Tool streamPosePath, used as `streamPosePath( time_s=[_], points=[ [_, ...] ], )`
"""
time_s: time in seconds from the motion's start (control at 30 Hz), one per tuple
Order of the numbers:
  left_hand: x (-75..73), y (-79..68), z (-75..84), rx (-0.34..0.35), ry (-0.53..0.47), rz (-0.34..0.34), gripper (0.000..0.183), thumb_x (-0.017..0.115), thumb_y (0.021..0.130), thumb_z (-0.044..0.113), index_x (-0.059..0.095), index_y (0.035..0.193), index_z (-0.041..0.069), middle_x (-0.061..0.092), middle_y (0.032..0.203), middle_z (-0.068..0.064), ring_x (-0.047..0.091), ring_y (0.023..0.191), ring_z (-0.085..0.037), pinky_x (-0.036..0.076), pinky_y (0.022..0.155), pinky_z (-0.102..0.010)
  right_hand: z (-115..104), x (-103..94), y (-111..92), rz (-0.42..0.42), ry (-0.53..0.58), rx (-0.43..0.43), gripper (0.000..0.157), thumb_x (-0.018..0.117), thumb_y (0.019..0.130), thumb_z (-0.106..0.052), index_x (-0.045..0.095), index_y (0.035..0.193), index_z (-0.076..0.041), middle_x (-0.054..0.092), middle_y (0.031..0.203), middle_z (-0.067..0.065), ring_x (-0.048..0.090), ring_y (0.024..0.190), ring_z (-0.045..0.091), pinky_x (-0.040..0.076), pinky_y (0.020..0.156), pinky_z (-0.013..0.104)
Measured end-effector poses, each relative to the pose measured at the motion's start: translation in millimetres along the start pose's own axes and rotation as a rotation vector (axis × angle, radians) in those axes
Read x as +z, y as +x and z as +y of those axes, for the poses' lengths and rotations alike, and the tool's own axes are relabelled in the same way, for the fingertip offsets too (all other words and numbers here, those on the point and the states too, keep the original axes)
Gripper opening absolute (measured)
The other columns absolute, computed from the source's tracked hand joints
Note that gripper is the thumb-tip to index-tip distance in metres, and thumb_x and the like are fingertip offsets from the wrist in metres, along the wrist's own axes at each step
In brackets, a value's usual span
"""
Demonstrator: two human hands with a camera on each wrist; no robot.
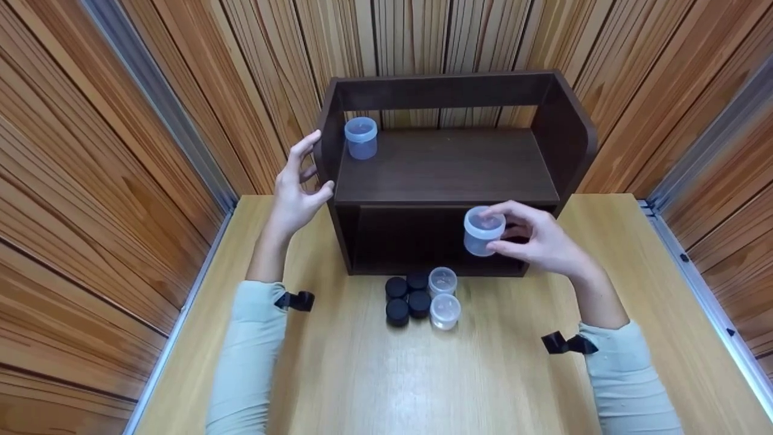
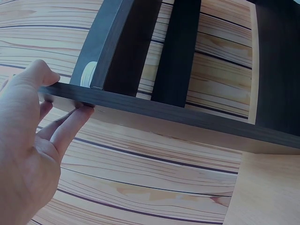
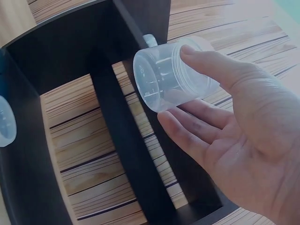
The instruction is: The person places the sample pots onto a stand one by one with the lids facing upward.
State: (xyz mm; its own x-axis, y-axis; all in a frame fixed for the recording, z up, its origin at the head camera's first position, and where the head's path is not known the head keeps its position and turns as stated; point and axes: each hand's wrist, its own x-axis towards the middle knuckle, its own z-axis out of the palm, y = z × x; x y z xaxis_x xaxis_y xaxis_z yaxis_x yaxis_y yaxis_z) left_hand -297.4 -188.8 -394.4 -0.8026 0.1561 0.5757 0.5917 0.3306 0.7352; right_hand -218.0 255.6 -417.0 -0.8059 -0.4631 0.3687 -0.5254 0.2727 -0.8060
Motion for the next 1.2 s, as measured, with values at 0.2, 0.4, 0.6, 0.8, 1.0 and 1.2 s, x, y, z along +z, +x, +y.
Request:
streamPosePath(
  time_s=[0.2, 0.4, 0.6, 0.8, 1.0, 1.2],
  points=[
    [0.5, -0.7, -1.0, 0.003, -0.002, 0.004, 0.080, 0.072, 0.095, -0.003, 0.042, 0.168, 0.010, 0.051, 0.172, -0.016, 0.052, 0.160, -0.031, 0.053, 0.125, -0.064, -10, -0.7, 8, 0.010, 0.009, -0.010, 0.050, 0.083, 0.090, 0.014, 0.071, 0.138, 0.005, 0.072, 0.134, -0.014, 0.072, 0.114, 0.003, 0.064, 0.097, 0.016],
    [1.4, -2.8, -1.9, 0.000, 0.005, 0.000, 0.080, 0.072, 0.095, -0.003, 0.043, 0.168, 0.011, 0.049, 0.175, -0.014, 0.050, 0.162, -0.031, 0.053, 0.126, -0.064, -14, 2.4, 22, 0.030, 0.045, 0.000, 0.050, 0.082, 0.090, 0.016, 0.070, 0.137, 0.008, 0.073, 0.133, -0.015, 0.075, 0.112, 0.004, 0.065, 0.096, 0.017],
    [1.2, -3.3, -1.8, 0.006, 0.010, 0.015, 0.080, 0.072, 0.093, -0.005, 0.045, 0.166, 0.010, 0.050, 0.174, -0.015, 0.051, 0.161, -0.032, 0.053, 0.124, -0.065, -20, 10.5, 43, 0.074, 0.092, -0.002, 0.049, 0.081, 0.090, 0.016, 0.068, 0.137, 0.012, 0.075, 0.128, -0.009, 0.078, 0.108, 0.005, 0.066, 0.093, 0.018],
    [1.6, -0.8, -0.7, 0.000, 0.007, 0.017, 0.080, 0.071, 0.093, -0.003, 0.044, 0.167, 0.010, 0.050, 0.174, -0.016, 0.052, 0.160, -0.032, 0.053, 0.125, -0.063, -22, 23.9, 65, 0.157, 0.112, 0.028, 0.050, 0.083, 0.091, 0.013, 0.068, 0.138, 0.010, 0.077, 0.129, 0.005, 0.078, 0.104, 0.006, 0.066, 0.090, 0.020],
    [1.1, -0.9, 0.3, 0.005, 0.002, 0.016, 0.080, 0.071, 0.093, -0.004, 0.043, 0.167, 0.009, 0.051, 0.174, -0.016, 0.052, 0.160, -0.031, 0.053, 0.125, -0.063, -26, 36.6, 78, 0.194, 0.095, 0.024, 0.050, 0.085, 0.092, 0.008, 0.068, 0.140, 0.007, 0.076, 0.133, 0.020, 0.077, 0.104, 0.007, 0.066, 0.092, 0.020],
    [0.9, -2.0, -1.5, 0.006, 0.008, 0.020, 0.081, 0.071, 0.093, -0.003, 0.043, 0.168, 0.010, 0.050, 0.175, -0.015, 0.052, 0.160, -0.031, 0.054, 0.125, -0.063, -30, 43.8, 89, 0.177, 0.060, 0.010, 0.051, 0.086, 0.093, 0.004, 0.069, 0.141, 0.004, 0.075, 0.137, 0.023, 0.076, 0.107, 0.006, 0.065, 0.094, 0.019]
  ],
)
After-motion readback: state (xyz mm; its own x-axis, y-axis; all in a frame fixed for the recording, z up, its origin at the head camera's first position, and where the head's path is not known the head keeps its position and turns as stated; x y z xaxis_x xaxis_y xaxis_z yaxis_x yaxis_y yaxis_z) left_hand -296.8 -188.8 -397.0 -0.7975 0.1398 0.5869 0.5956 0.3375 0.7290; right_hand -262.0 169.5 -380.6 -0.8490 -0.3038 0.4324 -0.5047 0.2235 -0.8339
